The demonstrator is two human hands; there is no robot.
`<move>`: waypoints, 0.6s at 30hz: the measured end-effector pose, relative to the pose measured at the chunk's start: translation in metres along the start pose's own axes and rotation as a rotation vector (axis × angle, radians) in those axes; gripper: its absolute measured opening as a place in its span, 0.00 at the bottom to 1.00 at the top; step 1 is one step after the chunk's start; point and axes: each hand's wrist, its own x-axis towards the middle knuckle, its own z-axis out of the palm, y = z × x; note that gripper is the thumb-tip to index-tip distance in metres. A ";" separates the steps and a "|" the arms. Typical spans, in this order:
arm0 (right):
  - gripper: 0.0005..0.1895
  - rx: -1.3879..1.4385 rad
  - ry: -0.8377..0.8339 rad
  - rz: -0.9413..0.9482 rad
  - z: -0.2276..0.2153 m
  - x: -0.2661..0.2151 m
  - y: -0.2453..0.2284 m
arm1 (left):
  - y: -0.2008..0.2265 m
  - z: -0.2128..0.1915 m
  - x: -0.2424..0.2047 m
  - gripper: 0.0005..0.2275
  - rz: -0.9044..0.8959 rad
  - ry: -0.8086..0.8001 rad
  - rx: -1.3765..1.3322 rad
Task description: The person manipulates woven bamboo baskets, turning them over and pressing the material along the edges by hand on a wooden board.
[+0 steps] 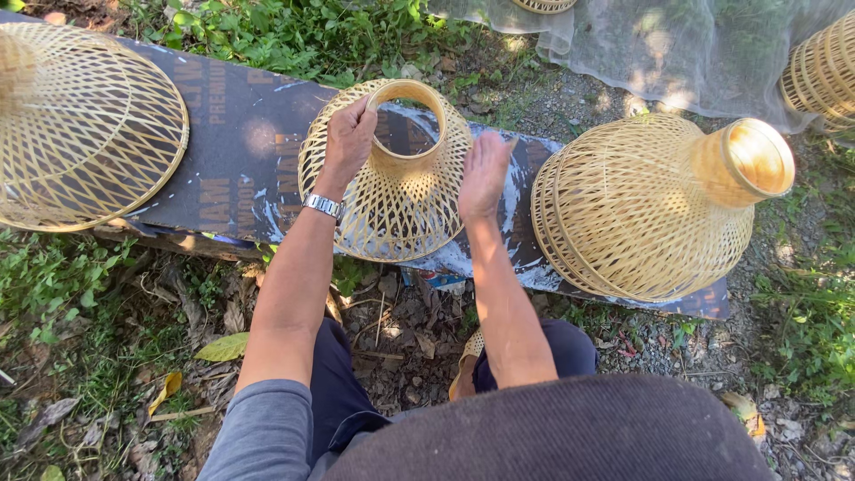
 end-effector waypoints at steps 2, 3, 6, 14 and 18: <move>0.53 -0.005 0.016 0.034 0.000 -0.019 0.015 | 0.001 0.000 -0.002 0.13 0.028 -0.004 -0.017; 0.52 -0.006 0.020 0.050 0.003 -0.026 0.022 | 0.001 0.000 -0.001 0.13 0.009 0.004 -0.005; 0.51 -0.018 -0.075 0.046 0.016 -0.034 0.030 | -0.004 -0.001 0.000 0.13 -0.019 -0.006 -0.029; 0.61 -0.289 -0.314 0.221 0.034 0.072 -0.035 | -0.014 -0.002 0.001 0.11 -0.035 -0.049 -0.132; 0.62 -0.449 -0.536 0.407 0.040 0.086 -0.042 | -0.011 -0.003 0.003 0.12 -0.035 -0.044 -0.113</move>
